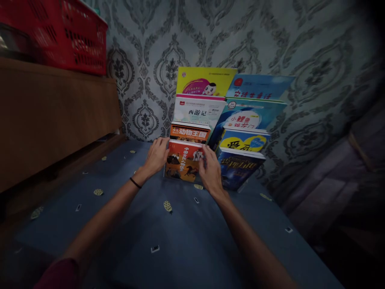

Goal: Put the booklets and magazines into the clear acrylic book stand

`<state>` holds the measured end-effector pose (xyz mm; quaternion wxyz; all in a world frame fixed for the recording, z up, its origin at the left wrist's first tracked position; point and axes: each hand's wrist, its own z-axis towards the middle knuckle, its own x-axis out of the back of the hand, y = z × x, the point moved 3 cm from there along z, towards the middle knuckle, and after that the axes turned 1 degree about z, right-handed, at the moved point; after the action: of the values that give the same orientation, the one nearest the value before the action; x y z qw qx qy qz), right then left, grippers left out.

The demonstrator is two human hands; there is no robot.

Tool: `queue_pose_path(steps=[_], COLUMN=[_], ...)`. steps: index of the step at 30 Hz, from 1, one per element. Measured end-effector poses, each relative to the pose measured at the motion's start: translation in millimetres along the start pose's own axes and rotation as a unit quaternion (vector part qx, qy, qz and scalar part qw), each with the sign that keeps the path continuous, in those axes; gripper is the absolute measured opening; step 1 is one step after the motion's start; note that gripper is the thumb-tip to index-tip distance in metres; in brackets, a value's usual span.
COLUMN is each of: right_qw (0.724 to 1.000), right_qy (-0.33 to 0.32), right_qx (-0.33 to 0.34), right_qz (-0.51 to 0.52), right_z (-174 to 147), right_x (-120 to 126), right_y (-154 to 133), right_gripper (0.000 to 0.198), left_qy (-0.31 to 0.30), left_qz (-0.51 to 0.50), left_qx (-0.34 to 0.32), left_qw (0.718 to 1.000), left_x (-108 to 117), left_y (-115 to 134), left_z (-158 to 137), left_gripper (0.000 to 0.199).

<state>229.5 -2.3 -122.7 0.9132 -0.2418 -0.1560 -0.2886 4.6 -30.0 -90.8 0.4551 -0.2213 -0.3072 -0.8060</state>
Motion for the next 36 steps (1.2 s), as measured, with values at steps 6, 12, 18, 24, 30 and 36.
queue_pose_path(steps=[6,12,18,24,30,36], right_qw=[1.000,1.000,1.000,1.000,0.999,1.000], right_qy=[-0.001,-0.004,-0.007,-0.016,-0.013,0.007], right_qx=[0.009,0.006,-0.003,0.008,0.007,0.006], right_qz=[0.002,-0.002,-0.004,-0.009,-0.030,-0.021], right_z=[-2.2,-3.3,-3.3,-2.5,-2.0,-2.9], right_x=[-1.5,-2.6,-3.4,-4.9,-7.4,-7.6], right_y=[0.5,-0.5,1.0,3.1,4.9,3.1], right_gripper=[0.056,0.060,0.059,0.062,0.065,0.066], left_qy=[0.015,0.020,0.026,0.032,0.035,0.047], left_qz=[-0.073,-0.113,-0.144,-0.180,-0.215,-0.221], left_qx=[0.033,0.054,0.059,0.064,0.073,0.082], left_qw=[0.997,0.992,0.987,0.981,0.973,0.971], left_x=[-10.5,-18.2,-24.6,-26.5,-27.0,-28.6], left_y=[-17.2,-22.7,-21.3,-18.3,-19.5,-19.5], left_z=[-2.3,-1.3,0.6,1.8,4.5,4.5], left_gripper=[0.038,0.036,0.035,0.033,0.025,0.027])
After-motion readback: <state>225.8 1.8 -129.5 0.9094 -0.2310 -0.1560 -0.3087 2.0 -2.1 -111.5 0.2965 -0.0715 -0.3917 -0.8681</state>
